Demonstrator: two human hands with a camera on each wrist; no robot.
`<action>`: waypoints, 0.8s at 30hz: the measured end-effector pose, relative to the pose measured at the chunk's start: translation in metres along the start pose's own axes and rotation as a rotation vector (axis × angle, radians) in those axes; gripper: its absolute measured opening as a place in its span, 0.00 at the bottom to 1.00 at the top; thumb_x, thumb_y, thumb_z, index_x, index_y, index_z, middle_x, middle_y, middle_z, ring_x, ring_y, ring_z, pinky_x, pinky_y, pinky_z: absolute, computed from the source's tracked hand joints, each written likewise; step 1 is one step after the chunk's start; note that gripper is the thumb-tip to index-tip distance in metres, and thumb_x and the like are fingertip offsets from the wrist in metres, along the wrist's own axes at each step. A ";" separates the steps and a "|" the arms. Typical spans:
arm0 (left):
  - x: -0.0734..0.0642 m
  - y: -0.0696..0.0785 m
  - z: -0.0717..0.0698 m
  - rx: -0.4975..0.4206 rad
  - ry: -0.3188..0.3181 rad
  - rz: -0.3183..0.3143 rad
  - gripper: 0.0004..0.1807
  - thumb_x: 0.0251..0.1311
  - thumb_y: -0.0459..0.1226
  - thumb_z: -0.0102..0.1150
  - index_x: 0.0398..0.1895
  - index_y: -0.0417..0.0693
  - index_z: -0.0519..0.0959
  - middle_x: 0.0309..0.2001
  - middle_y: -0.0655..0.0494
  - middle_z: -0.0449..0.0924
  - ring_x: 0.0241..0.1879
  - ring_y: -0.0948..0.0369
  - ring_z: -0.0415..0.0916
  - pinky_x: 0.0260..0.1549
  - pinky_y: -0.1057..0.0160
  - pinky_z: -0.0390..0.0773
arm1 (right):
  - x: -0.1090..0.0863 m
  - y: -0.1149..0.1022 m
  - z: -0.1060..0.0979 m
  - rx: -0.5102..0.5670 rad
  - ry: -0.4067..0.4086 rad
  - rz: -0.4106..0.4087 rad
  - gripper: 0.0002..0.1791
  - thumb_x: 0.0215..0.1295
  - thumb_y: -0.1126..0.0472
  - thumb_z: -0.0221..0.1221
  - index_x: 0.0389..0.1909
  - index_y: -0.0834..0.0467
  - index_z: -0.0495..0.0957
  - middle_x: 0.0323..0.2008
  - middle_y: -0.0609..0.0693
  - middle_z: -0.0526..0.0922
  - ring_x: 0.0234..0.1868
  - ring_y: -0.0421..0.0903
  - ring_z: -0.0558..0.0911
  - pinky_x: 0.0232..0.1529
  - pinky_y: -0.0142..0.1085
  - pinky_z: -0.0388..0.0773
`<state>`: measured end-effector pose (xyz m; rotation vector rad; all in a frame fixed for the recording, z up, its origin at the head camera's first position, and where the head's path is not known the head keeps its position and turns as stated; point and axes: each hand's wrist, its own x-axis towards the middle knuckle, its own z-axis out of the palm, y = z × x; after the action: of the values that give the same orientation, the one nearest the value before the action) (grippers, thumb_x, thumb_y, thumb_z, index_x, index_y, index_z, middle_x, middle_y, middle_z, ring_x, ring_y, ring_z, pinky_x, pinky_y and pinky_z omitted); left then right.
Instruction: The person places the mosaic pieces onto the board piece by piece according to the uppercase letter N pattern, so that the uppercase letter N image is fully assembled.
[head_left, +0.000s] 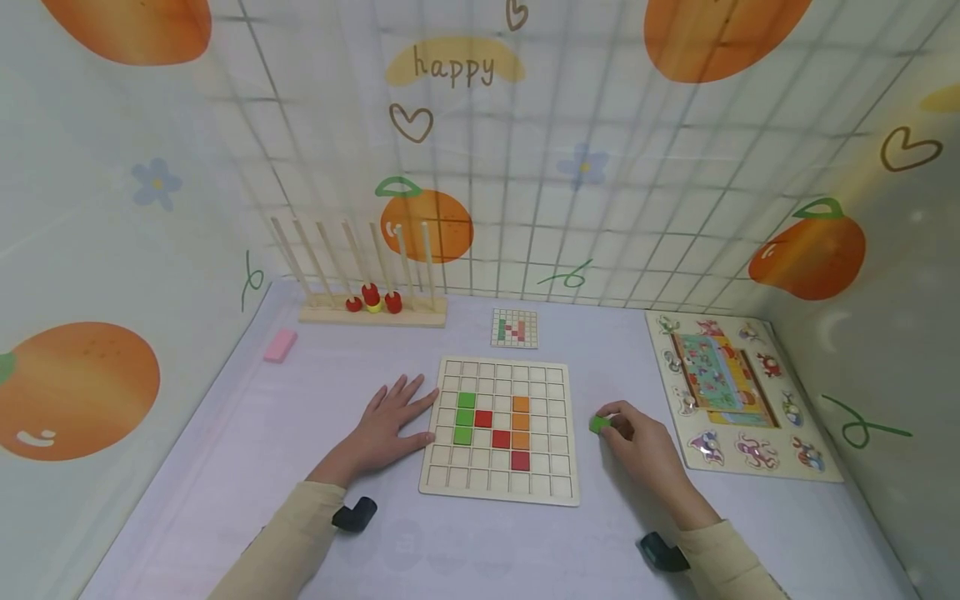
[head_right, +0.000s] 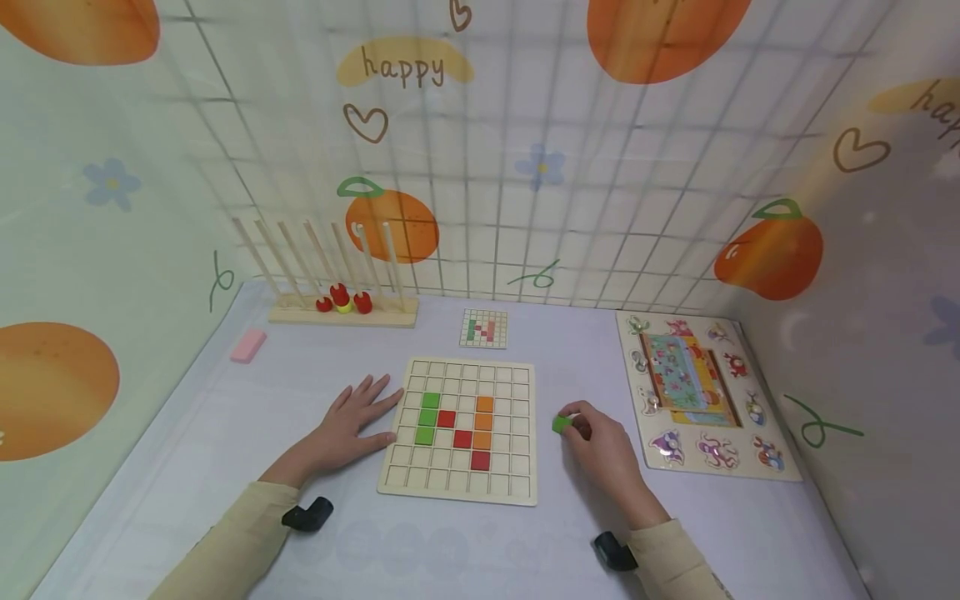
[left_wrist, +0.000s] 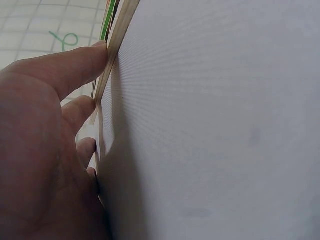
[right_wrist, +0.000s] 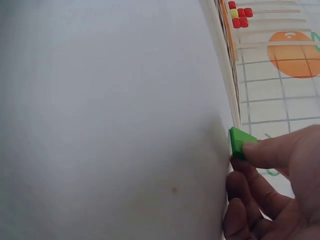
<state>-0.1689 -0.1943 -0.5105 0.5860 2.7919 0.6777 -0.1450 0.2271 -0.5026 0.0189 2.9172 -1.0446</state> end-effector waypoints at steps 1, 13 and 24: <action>0.000 0.000 0.000 -0.001 0.003 0.003 0.41 0.67 0.57 0.60 0.80 0.60 0.60 0.82 0.50 0.46 0.81 0.46 0.35 0.76 0.40 0.34 | 0.000 0.001 0.000 0.004 0.003 0.001 0.10 0.69 0.62 0.64 0.49 0.50 0.80 0.36 0.51 0.85 0.34 0.47 0.79 0.32 0.38 0.76; 0.001 0.000 0.000 -0.002 -0.002 0.003 0.41 0.67 0.58 0.59 0.80 0.60 0.59 0.82 0.51 0.45 0.81 0.47 0.34 0.76 0.40 0.33 | -0.002 -0.003 0.001 0.039 0.027 0.008 0.10 0.70 0.61 0.64 0.49 0.50 0.82 0.42 0.54 0.87 0.40 0.48 0.84 0.38 0.41 0.81; 0.000 0.000 0.000 -0.009 0.002 0.008 0.41 0.67 0.57 0.60 0.80 0.60 0.60 0.82 0.51 0.46 0.81 0.46 0.35 0.76 0.40 0.34 | -0.005 -0.019 0.007 0.088 0.007 -0.020 0.10 0.68 0.61 0.66 0.48 0.50 0.83 0.38 0.50 0.87 0.33 0.43 0.81 0.32 0.35 0.78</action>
<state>-0.1691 -0.1940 -0.5104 0.5949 2.7885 0.6931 -0.1399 0.2081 -0.4953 -0.0033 2.8811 -1.1770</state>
